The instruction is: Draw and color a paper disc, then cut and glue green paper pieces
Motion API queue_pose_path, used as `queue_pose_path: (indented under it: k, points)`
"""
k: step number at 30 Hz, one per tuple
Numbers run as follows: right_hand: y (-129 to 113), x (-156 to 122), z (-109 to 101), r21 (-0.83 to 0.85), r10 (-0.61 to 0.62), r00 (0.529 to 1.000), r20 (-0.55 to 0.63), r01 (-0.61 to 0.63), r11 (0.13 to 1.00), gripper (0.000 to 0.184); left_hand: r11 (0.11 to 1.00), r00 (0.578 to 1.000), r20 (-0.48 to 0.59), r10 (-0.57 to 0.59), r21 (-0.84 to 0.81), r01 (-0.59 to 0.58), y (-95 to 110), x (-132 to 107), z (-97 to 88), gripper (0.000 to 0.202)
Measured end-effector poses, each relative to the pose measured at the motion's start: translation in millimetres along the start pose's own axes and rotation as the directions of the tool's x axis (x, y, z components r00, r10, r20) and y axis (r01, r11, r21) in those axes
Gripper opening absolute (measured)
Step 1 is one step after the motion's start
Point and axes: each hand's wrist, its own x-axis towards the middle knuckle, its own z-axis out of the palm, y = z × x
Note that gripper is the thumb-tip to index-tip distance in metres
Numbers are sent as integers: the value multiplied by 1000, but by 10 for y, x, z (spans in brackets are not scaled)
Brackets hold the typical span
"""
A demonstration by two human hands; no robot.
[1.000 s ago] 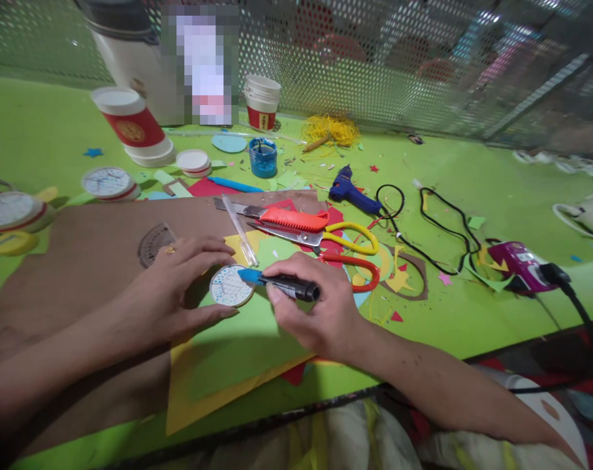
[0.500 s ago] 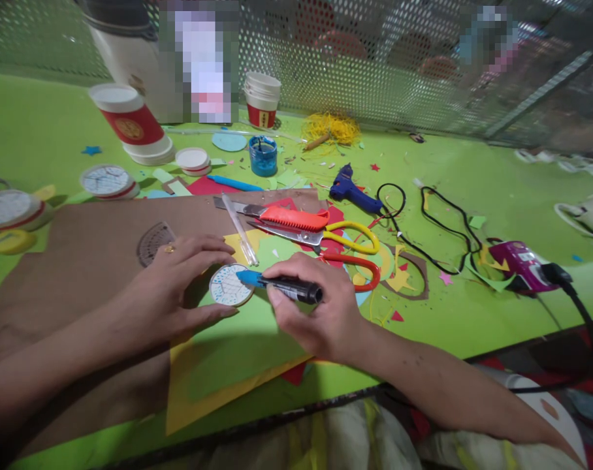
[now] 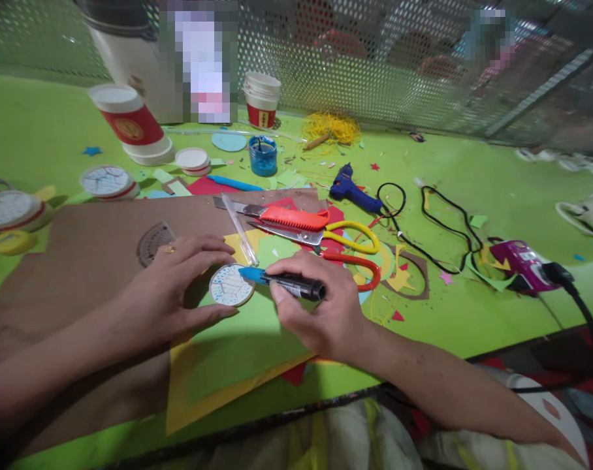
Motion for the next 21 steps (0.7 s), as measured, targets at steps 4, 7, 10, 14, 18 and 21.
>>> queue_pose_path:
  k: [4, 7, 10, 14, 18, 21]
  points:
    - [-1, 9, 8, -26, -3, 1000, 20, 3, 1000, 16, 1000, 1000, -18, 12, 15, -12, -3, 2, 8, 48]
    - [-7, 18, 6, -50, 7, 999, 49, -5, 999, 16, 999, 999, -47, 19, 47, -17, -7, -5, 43, 48]
    - [-17, 23, -1, -36, 18, 999, 44, -16, 999, 16, 997, 999, -43, 11, 71, -8, 6, -15, 67, 57]
    - [-14, 16, -7, 10, 34, 999, 2, -34, 999, 18, 998, 999, -24, -28, 55, 30, 45, -20, 42, 67]
    - [10, -2, -4, 31, 60, 998, -4, -60, 998, 18, 998, 998, 6, -55, 19, 55, 83, -18, -18, 56]
    - [15, -9, 1, 46, 74, 997, -12, -73, 996, 19, 998, 998, -5, -67, -2, 67, 97, -21, -36, 47]
